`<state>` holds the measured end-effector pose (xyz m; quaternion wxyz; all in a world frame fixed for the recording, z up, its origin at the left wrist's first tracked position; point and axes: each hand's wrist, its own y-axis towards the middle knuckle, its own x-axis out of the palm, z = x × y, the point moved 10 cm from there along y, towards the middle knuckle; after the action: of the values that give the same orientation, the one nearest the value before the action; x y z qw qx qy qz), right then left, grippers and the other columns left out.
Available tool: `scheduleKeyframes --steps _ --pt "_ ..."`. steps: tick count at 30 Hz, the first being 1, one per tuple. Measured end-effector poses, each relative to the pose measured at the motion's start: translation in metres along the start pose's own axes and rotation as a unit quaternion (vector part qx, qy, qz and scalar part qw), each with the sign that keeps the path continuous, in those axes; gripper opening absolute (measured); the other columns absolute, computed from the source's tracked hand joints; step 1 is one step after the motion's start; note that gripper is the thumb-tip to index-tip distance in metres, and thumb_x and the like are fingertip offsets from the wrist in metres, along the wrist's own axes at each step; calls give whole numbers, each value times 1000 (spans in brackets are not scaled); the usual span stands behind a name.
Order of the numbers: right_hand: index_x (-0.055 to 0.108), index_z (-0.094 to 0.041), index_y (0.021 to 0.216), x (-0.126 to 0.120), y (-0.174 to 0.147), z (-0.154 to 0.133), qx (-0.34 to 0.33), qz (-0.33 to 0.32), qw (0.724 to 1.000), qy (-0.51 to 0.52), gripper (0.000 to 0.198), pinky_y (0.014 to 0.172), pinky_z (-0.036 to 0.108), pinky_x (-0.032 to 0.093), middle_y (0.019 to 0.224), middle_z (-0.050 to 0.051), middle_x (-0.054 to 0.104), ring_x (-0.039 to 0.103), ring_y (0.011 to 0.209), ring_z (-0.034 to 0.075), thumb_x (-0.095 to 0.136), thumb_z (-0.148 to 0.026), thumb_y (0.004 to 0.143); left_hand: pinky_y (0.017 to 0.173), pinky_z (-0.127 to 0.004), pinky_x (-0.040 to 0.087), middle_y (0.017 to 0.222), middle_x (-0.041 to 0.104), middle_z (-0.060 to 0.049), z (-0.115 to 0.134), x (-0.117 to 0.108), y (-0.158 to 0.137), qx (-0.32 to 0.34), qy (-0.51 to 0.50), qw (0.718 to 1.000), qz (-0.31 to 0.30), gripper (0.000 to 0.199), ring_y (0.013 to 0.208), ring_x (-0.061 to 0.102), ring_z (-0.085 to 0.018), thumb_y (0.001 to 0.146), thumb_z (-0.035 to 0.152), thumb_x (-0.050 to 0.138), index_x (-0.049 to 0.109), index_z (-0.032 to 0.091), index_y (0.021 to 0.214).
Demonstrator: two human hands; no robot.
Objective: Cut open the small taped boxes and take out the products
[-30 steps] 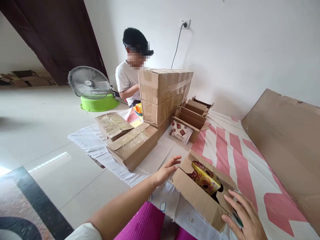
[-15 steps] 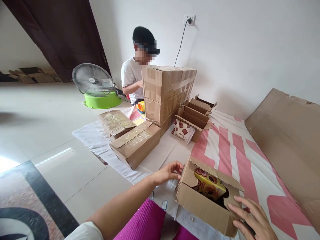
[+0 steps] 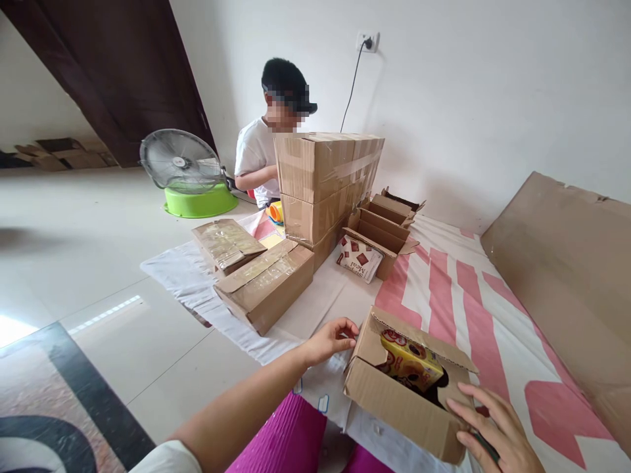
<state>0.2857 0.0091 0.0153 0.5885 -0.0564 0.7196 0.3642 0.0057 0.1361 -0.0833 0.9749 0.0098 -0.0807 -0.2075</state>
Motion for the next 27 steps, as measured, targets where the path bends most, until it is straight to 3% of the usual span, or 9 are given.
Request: scheduleKeyframes --steps 10,20,27 --pt "67 -34 120 -1 -1 1 -2 2 1000 9 34 85 30 56 130 3 57 59 112 23 53 -42 90 75 -27 47 84 65 -3 28 0 -10 103 168 978 69 8 77 57 -15 73 18 63 65 18 80" --pt "67 -35 120 1 -4 4 11 -3 1000 10 34 84 33 57 130 4 57 59 112 25 54 -42 89 71 -25 44 81 64 -2 32 1 -11 120 219 964 95 10 75 56 -14 72 12 56 62 19 76" --pt "66 -35 121 -1 1 1 18 5 1000 13 35 84 31 57 130 4 57 60 112 24 53 -45 90 59 -22 41 67 57 1 31 -12 -7 119 204 958 162 7 62 53 -12 72 11 50 53 18 72"
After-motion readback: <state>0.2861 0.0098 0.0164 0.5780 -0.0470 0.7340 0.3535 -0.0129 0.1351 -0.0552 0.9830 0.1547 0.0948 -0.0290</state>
